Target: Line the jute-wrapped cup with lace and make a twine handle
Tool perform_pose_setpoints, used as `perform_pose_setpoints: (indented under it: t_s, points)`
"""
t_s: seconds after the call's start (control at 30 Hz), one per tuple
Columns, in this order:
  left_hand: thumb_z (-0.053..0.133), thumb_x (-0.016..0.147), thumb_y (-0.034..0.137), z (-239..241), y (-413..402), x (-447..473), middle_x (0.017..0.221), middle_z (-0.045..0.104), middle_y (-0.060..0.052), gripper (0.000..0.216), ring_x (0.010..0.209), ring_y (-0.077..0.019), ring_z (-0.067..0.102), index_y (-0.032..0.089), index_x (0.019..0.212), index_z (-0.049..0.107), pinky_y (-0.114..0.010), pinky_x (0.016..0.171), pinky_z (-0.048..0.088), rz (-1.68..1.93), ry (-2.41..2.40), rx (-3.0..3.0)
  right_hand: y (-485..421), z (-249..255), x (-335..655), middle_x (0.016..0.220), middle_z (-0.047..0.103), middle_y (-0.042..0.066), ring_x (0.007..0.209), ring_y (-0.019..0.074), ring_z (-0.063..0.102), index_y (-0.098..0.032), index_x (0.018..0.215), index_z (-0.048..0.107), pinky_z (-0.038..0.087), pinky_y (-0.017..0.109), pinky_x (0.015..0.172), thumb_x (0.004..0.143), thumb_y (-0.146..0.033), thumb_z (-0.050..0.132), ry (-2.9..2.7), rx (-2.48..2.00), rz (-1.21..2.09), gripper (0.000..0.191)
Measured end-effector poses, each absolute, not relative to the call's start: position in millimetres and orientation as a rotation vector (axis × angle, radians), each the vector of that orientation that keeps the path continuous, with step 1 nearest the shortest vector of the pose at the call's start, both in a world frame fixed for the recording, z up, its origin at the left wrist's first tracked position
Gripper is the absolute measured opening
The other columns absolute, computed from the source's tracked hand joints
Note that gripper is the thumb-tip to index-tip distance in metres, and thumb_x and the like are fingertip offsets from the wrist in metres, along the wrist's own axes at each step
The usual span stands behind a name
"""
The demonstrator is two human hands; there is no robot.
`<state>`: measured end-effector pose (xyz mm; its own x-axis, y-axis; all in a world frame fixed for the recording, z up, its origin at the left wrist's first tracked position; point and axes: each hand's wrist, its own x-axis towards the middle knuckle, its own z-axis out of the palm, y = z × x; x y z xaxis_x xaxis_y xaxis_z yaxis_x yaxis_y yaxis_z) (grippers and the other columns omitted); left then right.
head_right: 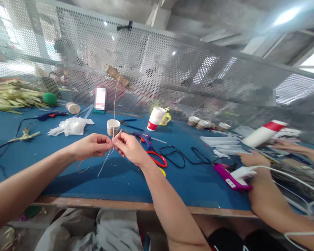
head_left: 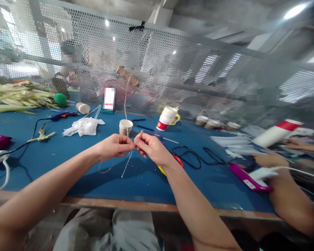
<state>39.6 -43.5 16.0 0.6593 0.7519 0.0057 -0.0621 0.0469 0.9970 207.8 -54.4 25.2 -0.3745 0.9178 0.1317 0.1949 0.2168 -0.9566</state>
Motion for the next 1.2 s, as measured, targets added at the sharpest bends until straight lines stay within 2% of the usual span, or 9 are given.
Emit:
perform_pose_setpoints:
  t_s: [0.17,0.73,1.2]
  points:
    - [0.061,0.071,0.035,12.8,-42.6,42.1,0.057,0.041,0.006,0.025,0.046,-0.0020,0.030,0.012,0.067,0.051,-0.020,0.044,0.019,0.747,0.763,1.505,-52.9,21.4,205.2,0.048,0.042,-0.007,0.041,0.0051,0.036,-0.017,0.066,0.046,0.027,0.020,0.039,0.074,-0.050,0.057,-1.767,-1.163,1.043,0.035]
    - [0.063,0.071,0.034,14.3,-40.9,35.4,0.057,0.041,0.007,0.025,0.045,-0.0012,0.028,0.011,0.073,0.052,-0.021,0.043,0.016,0.611,0.575,1.439,-56.7,27.4,210.2,0.054,0.043,-0.006,0.044,0.0043,0.037,-0.016,0.072,0.048,0.027,0.018,0.040,0.072,-0.044,0.061,-1.723,-0.983,1.359,0.031]
    - [0.065,0.070,0.035,13.4,-40.6,35.3,0.056,0.040,0.006,0.028,0.045,-0.0014,0.029,0.012,0.071,0.050,-0.021,0.043,0.014,0.579,0.553,1.358,-55.7,29.7,212.7,0.057,0.045,-0.006,0.047,0.0050,0.040,-0.017,0.074,0.048,0.031,0.020,0.042,0.076,-0.045,0.057,-1.808,-0.972,1.331,0.030]
